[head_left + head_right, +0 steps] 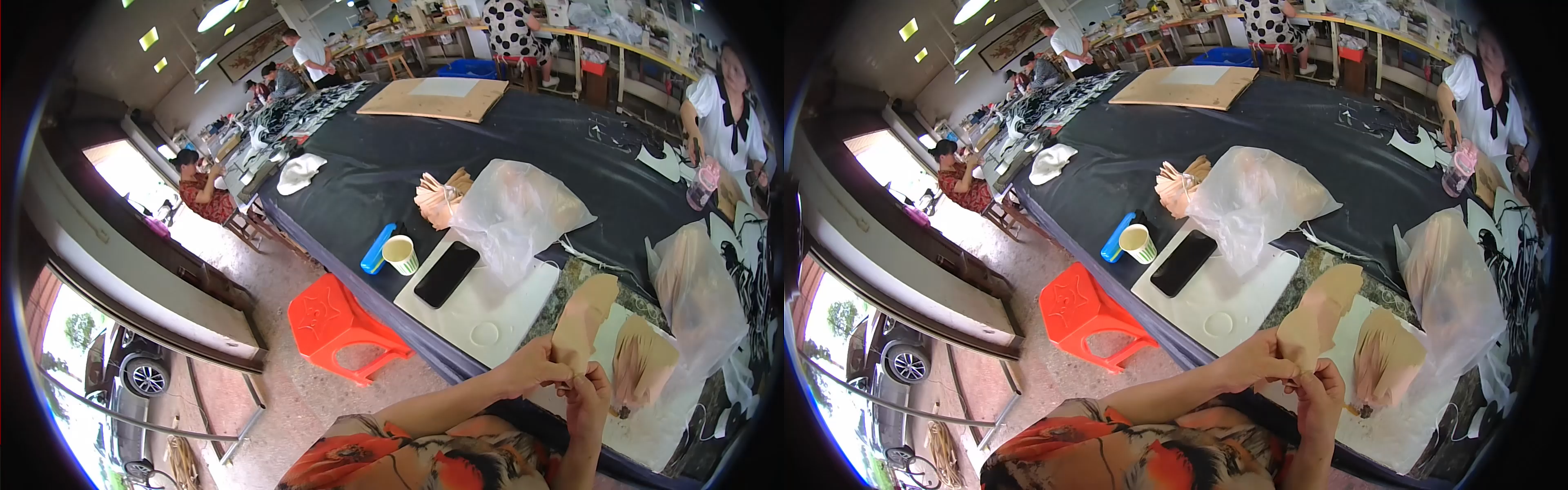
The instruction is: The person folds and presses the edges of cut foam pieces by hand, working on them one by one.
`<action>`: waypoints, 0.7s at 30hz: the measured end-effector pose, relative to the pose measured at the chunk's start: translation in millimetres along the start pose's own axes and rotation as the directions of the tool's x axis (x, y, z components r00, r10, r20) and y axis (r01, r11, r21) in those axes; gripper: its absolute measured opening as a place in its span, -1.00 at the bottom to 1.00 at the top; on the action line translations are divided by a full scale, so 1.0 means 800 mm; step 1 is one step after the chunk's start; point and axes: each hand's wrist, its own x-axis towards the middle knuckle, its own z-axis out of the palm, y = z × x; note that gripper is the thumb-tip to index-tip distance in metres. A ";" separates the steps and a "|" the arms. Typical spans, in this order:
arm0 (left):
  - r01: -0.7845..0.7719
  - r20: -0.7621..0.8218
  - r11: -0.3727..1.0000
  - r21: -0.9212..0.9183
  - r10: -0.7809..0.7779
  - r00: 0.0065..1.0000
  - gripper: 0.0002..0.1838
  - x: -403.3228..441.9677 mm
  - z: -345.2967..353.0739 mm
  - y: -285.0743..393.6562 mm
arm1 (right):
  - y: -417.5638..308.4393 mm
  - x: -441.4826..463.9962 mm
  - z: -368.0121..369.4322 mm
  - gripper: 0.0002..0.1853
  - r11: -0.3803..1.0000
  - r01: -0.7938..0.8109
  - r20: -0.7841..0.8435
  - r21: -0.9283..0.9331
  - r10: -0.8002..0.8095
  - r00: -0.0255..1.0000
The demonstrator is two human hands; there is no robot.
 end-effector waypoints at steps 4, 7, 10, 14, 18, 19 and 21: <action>0.026 0.008 0.999 -0.030 -0.026 1.000 -0.55 0.001 0.003 0.001 | 0.002 0.000 -0.002 -0.90 0.999 -0.015 0.004 0.051 0.015 1.000; 0.022 0.006 0.999 -0.045 -0.022 1.000 -0.56 0.005 0.003 -0.010 | 0.001 0.001 -0.007 -0.88 0.999 -0.016 0.036 0.049 0.014 0.999; 0.029 0.018 0.998 -0.054 -0.028 0.999 -0.57 0.008 -0.001 -0.013 | -0.004 -0.001 0.002 -0.89 0.998 0.006 0.031 0.067 -0.008 0.999; 0.054 -0.023 0.998 0.017 -0.053 0.998 -0.60 0.009 -0.002 -0.011 | 0.001 0.001 -0.003 -0.87 0.998 0.004 -0.034 -0.055 -0.006 0.999; 0.101 0.010 0.994 -0.040 -0.100 0.995 -0.61 0.015 -0.011 -0.018 | 0.003 0.003 -0.002 -0.88 0.999 0.001 -0.050 -0.033 -0.003 0.999; 0.100 0.025 0.993 -0.061 -0.099 0.995 -0.60 0.016 -0.013 -0.020 | 0.005 0.003 -0.002 -0.89 1.000 0.006 -0.051 -0.017 -0.006 0.999; 0.090 0.030 0.992 -0.092 -0.087 0.996 -0.60 0.016 -0.012 -0.022 | 0.006 0.003 -0.004 -0.91 1.000 0.000 -0.049 0.028 0.002 0.999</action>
